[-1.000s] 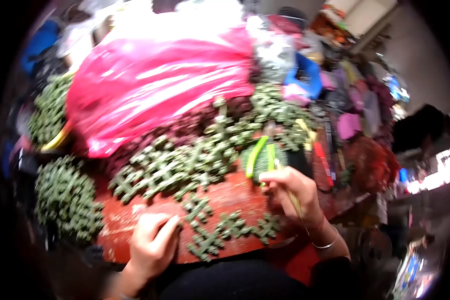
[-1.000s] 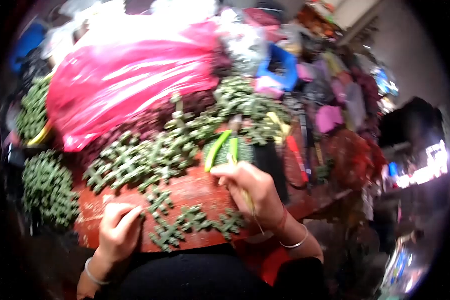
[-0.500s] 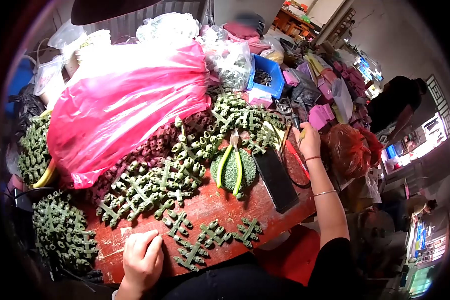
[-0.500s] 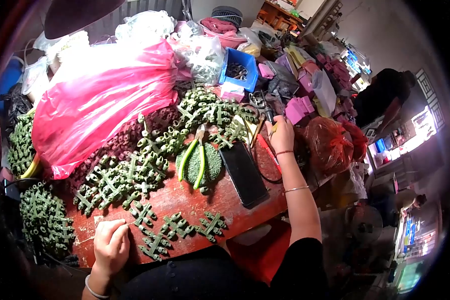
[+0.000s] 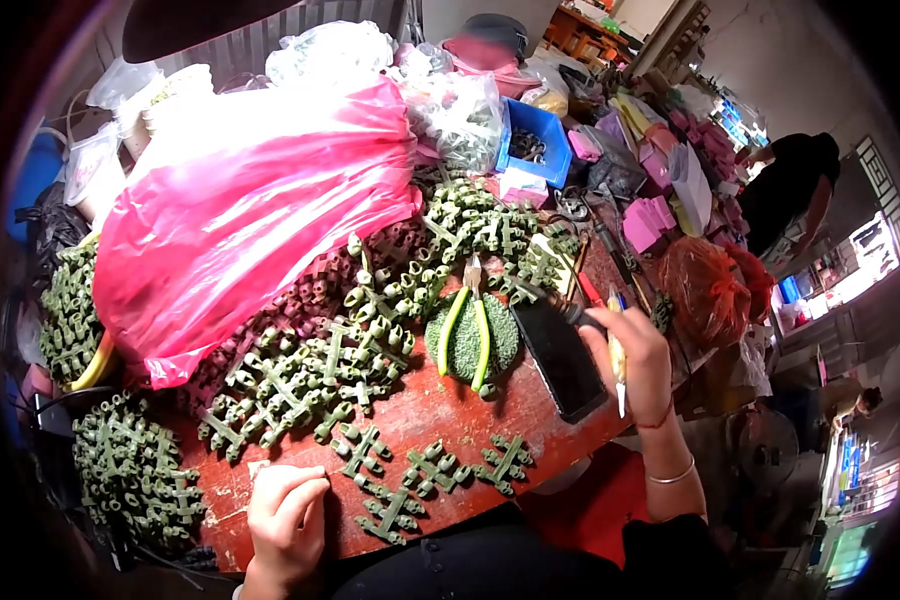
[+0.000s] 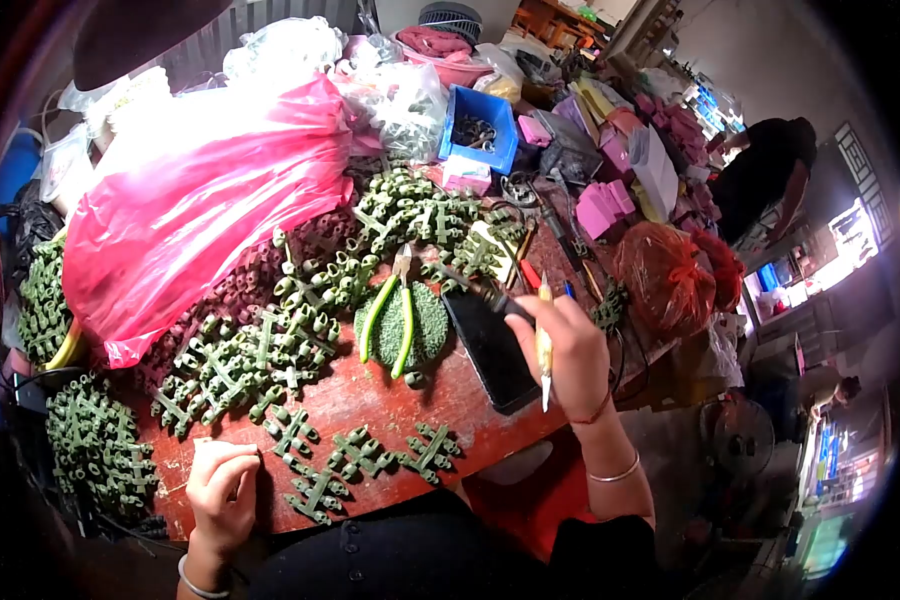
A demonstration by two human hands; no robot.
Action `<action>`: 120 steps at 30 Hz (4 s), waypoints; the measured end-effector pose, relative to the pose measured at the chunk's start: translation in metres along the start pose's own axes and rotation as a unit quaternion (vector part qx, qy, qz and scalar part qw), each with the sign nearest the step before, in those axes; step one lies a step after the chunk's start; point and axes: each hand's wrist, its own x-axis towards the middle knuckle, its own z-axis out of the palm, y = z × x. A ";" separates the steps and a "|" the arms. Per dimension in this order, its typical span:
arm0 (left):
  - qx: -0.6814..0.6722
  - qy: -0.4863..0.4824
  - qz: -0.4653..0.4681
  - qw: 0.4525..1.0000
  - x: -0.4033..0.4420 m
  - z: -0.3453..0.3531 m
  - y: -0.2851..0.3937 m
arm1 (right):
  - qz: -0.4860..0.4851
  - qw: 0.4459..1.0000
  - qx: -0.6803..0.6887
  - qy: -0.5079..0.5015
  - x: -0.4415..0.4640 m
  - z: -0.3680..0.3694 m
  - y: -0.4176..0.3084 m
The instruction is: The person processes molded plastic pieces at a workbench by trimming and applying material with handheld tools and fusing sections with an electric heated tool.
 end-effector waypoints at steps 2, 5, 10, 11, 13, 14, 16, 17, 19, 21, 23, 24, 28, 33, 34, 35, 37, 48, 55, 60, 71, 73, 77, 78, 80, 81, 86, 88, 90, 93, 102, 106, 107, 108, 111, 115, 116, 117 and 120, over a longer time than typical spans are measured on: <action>0.008 -0.012 -0.005 1.000 0.003 -0.003 0.002 | 0.004 1.000 -0.016 -0.014 -0.012 0.003 -0.001; 0.011 -0.025 -0.029 0.999 0.005 -0.005 0.005 | 0.007 1.000 -0.011 -0.013 -0.018 0.006 -0.002; 0.001 -0.027 -0.062 0.998 0.005 -0.005 0.008 | 0.006 1.000 -0.018 -0.015 -0.019 0.006 -0.004; 0.004 -0.029 -0.053 0.998 0.004 -0.006 0.007 | 0.007 1.000 -0.020 -0.017 -0.019 0.006 -0.004; 0.007 -0.033 -0.044 0.998 0.003 -0.006 0.006 | 0.009 1.000 -0.022 -0.019 -0.020 0.006 -0.004; 0.004 -0.031 -0.046 0.998 0.002 -0.006 0.006 | 0.010 1.000 -0.021 -0.020 -0.020 0.007 -0.004; 0.002 -0.030 -0.048 0.998 0.001 -0.006 0.006 | 0.012 1.000 -0.020 -0.020 -0.021 0.007 -0.003; -0.011 -0.027 -0.062 0.998 0.001 -0.006 0.006 | 0.009 1.000 -0.023 -0.018 -0.021 0.007 -0.003; -0.017 -0.024 -0.084 0.996 -0.001 -0.006 0.005 | -0.003 1.000 -0.022 -0.012 -0.019 0.007 -0.004; -0.021 -0.030 -0.044 0.998 -0.002 -0.006 -0.002 | 0.000 1.000 -0.023 -0.021 -0.017 0.006 -0.005; -0.008 -0.043 -0.032 0.999 -0.002 -0.010 -0.003 | -0.012 0.999 -0.028 -0.007 -0.018 0.009 -0.007; -0.012 -0.044 -0.033 0.998 -0.002 -0.011 -0.004 | -0.015 1.000 -0.007 0.027 -0.019 0.012 -0.008; -0.031 -0.035 -0.047 0.998 -0.003 -0.008 -0.005 | -0.026 0.997 0.075 0.025 -0.027 0.005 -0.040; -0.044 -0.026 -0.060 0.997 0.003 0.002 -0.002 | -0.123 0.972 0.190 -0.068 -0.040 0.023 -0.073; -0.041 -0.019 -0.059 0.997 0.005 0.004 -0.003 | -0.127 0.968 0.204 -0.075 -0.041 0.028 -0.077; -0.038 -0.012 -0.058 0.998 0.006 0.006 -0.004 | -0.130 0.964 0.216 -0.083 -0.042 0.031 -0.082; -0.046 -0.019 -0.050 0.998 0.007 0.006 -0.004 | -0.129 0.964 0.216 -0.086 -0.042 0.034 -0.087; -0.086 -0.050 -0.048 0.994 0.002 0.005 0.000 | -0.155 0.942 0.257 -0.149 -0.040 0.043 -0.092; -0.082 -0.042 -0.046 0.995 0.003 0.005 0.001 | -0.182 0.938 0.258 -0.146 -0.039 0.053 -0.099; -0.051 -0.032 -0.030 0.998 0.003 0.006 0.003 | -0.188 0.937 0.250 -0.155 -0.039 0.053 -0.097; -0.041 -0.028 -0.011 0.999 0.005 0.006 0.004 | -0.188 0.936 0.243 -0.172 -0.038 0.052 -0.096; -0.034 -0.024 -0.009 0.999 0.006 0.006 0.004 | -0.185 0.936 0.243 -0.173 -0.038 0.052 -0.096; -0.033 -0.030 -0.011 0.999 0.006 0.005 0.004 | -0.181 0.937 0.236 -0.183 -0.038 0.050 -0.097; -0.031 -0.032 -0.011 0.999 0.006 0.004 0.004 | -0.180 0.937 0.236 -0.183 -0.038 0.051 -0.097; -0.029 -0.035 -0.010 0.999 0.006 0.004 0.004 | -0.183 0.938 0.235 -0.176 -0.039 0.052 -0.097; -0.028 -0.036 -0.010 0.999 0.006 0.004 0.004 | -0.183 0.938 0.236 -0.176 -0.039 0.052 -0.097; -0.027 -0.036 -0.009 0.999 0.005 0.004 0.003 | -0.181 0.939 0.235 -0.176 -0.039 0.052 -0.097; -0.025 -0.037 -0.007 0.999 0.005 0.005 0.003 | -0.181 0.939 0.236 -0.174 -0.039 0.052 -0.097; -0.025 -0.037 -0.006 0.999 0.005 0.005 0.003 | -0.181 0.939 0.237 -0.172 -0.039 0.052 -0.097; -0.024 -0.038 -0.004 0.999 0.006 0.005 0.003 | -0.180 0.940 0.235 -0.172 -0.039 0.052 -0.098; -0.021 -0.038 -0.011 0.999 0.007 0.004 0.005 | -0.178 0.938 0.236 -0.181 -0.038 0.051 -0.098; -0.022 -0.034 -0.004 0.999 0.006 0.006 0.003 | -0.182 0.938 0.234 -0.178 -0.039 0.051 -0.097; -0.022 -0.034 -0.004 0.999 0.006 0.005 0.003 | -0.182 0.938 0.234 -0.179 -0.038 0.051 -0.097; -0.022 -0.034 -0.005 0.999 0.006 0.005 0.003 | -0.182 0.938 0.234 -0.178 -0.039 0.051 -0.097; -0.021 -0.036 -0.005 0.999 0.006 0.005 0.004 | -0.175 0.938 0.241 -0.177 -0.039 0.052 -0.097; -0.018 -0.037 -0.017 0.999 0.006 0.005 0.005 | -0.177 0.939 0.239 -0.174 -0.038 0.052 -0.097; -0.018 -0.037 -0.017 0.999 0.006 0.005 0.006 | -0.177 0.939 0.239 -0.174 -0.039 0.052 -0.097; -0.016 -0.038 -0.017 0.999 0.006 0.005 0.006 | -0.176 0.939 0.238 -0.173 -0.039 0.051 -0.098; -0.012 -0.037 -0.016 0.999 0.006 0.005 0.006 | -0.173 0.940 0.231 -0.183 -0.038 0.049 -0.098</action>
